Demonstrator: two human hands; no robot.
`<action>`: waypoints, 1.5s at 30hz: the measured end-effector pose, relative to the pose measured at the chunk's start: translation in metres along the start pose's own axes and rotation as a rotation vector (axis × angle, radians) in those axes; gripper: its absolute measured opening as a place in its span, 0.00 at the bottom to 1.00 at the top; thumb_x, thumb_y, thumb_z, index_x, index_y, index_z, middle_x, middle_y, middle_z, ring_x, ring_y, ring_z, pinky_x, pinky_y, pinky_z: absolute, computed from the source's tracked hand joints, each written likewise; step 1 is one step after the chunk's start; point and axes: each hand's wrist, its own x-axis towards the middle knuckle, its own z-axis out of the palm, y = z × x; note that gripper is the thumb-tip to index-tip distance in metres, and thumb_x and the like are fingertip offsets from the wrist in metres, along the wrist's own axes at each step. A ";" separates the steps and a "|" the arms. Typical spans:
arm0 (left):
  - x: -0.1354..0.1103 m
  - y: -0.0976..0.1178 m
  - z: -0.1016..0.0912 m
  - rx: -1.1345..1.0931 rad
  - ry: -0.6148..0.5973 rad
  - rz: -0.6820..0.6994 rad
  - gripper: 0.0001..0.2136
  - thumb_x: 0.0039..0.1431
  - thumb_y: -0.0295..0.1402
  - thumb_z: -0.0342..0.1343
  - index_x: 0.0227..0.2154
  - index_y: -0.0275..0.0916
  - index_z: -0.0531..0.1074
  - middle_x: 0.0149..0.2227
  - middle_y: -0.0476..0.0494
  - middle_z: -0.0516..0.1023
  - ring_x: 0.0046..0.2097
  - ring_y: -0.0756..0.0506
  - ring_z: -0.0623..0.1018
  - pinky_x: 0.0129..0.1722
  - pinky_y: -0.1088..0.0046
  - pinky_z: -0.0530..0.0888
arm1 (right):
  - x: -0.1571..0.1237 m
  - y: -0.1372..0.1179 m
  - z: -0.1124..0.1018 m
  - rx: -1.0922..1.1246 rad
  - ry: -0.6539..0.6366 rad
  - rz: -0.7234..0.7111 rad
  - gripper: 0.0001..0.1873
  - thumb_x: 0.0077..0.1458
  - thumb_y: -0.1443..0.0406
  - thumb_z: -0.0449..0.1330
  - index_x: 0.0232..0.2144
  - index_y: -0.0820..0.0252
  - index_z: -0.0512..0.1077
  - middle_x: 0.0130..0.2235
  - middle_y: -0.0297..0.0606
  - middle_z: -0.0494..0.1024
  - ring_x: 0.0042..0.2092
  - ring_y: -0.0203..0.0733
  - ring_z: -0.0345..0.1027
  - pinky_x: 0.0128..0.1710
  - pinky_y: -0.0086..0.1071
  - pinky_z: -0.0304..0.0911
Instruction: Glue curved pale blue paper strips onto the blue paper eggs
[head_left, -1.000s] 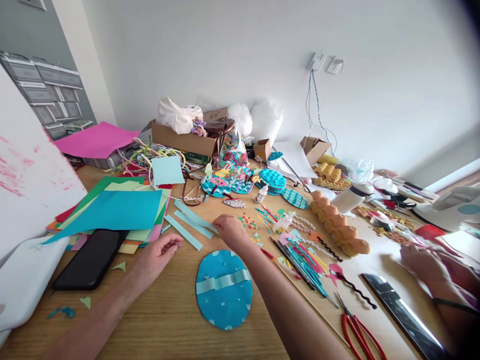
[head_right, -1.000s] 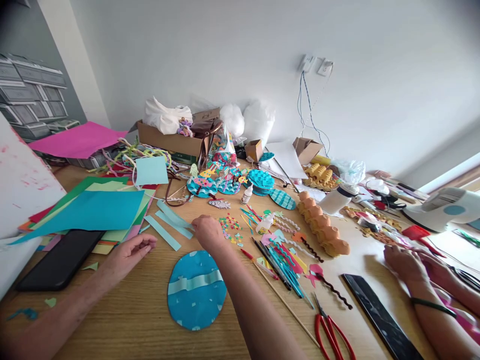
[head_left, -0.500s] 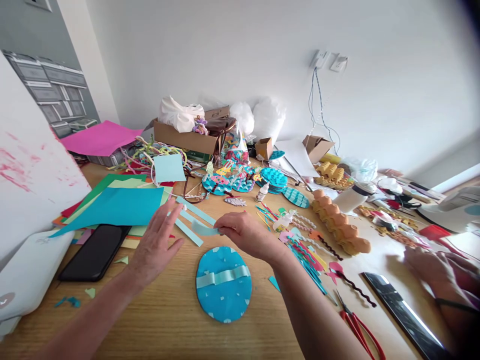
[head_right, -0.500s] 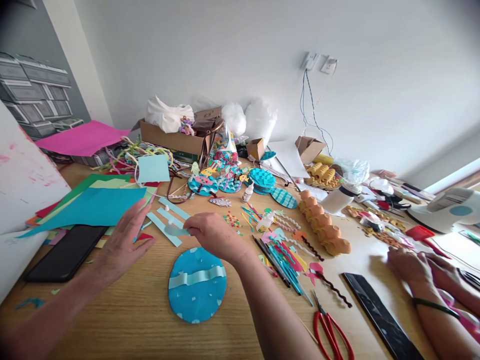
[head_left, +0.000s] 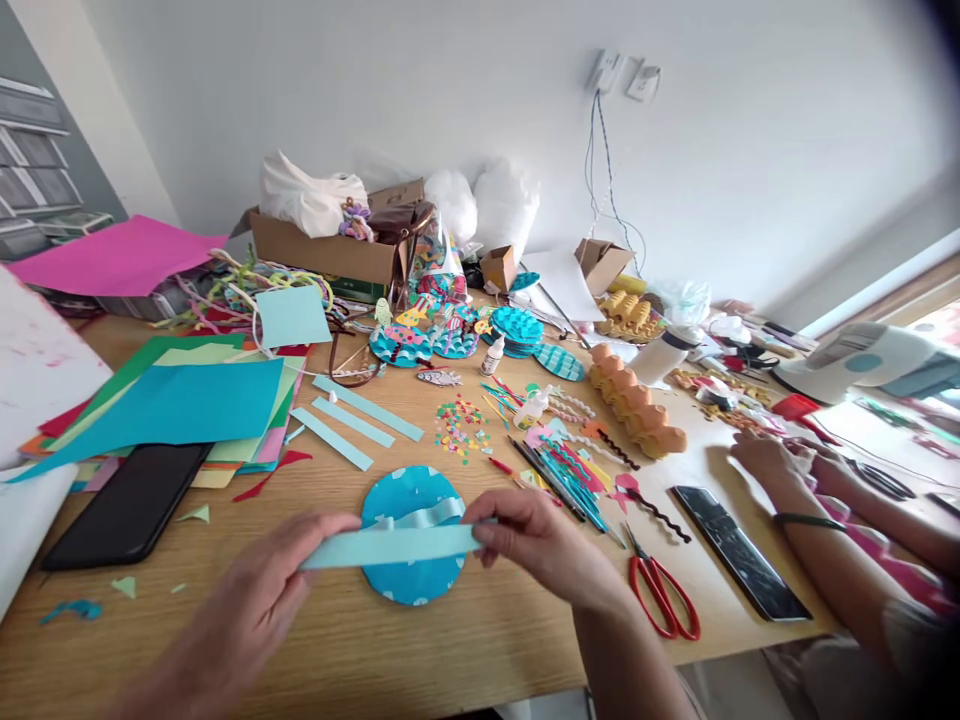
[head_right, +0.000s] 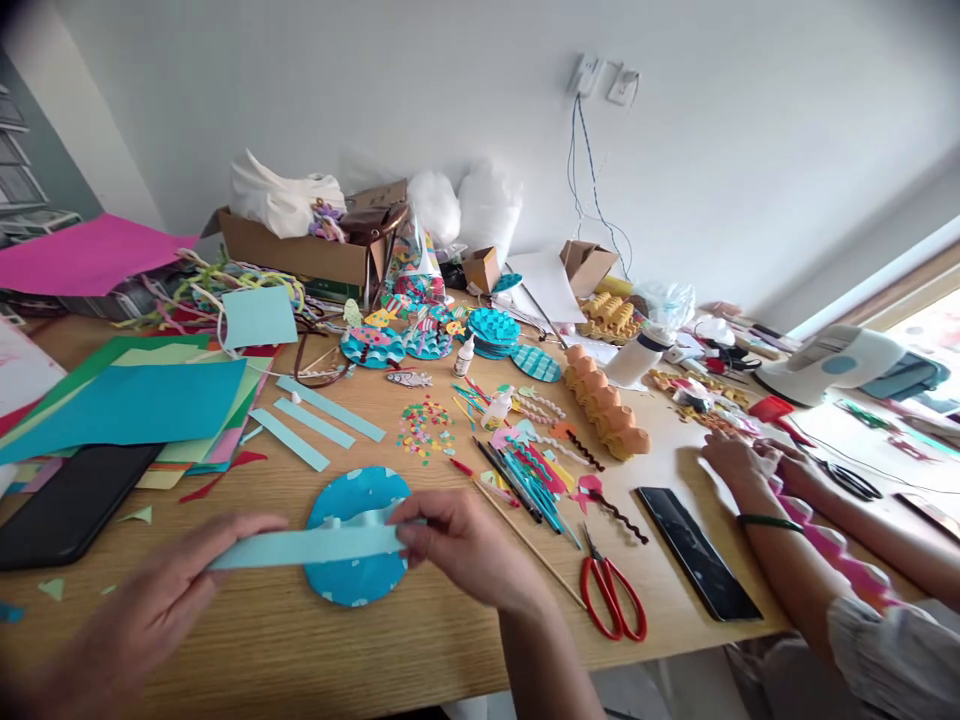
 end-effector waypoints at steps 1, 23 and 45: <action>-0.008 0.000 0.005 -0.056 -0.027 -0.039 0.18 0.51 0.28 0.46 0.42 0.49 0.74 0.41 0.53 0.79 0.42 0.47 0.78 0.42 0.80 0.73 | -0.008 0.009 0.005 0.036 0.002 0.044 0.14 0.53 0.56 0.58 0.30 0.62 0.73 0.25 0.32 0.71 0.26 0.32 0.63 0.27 0.25 0.59; -0.025 -0.014 0.051 -0.984 0.059 -0.833 0.22 0.48 0.48 0.60 0.45 0.45 0.73 0.52 0.48 0.72 0.55 0.41 0.69 0.51 0.74 0.68 | -0.040 0.078 0.044 0.611 0.441 0.263 0.31 0.47 0.55 0.64 0.50 0.62 0.62 0.49 0.49 0.74 0.48 0.46 0.69 0.43 0.37 0.62; 0.016 0.024 0.043 -0.303 -0.062 -0.120 0.15 0.54 0.35 0.49 0.42 0.47 0.75 0.43 0.49 0.79 0.43 0.44 0.78 0.43 0.77 0.73 | -0.030 0.032 0.063 -0.409 0.411 -0.153 0.36 0.44 0.62 0.66 0.56 0.54 0.61 0.53 0.44 0.70 0.52 0.51 0.63 0.52 0.40 0.59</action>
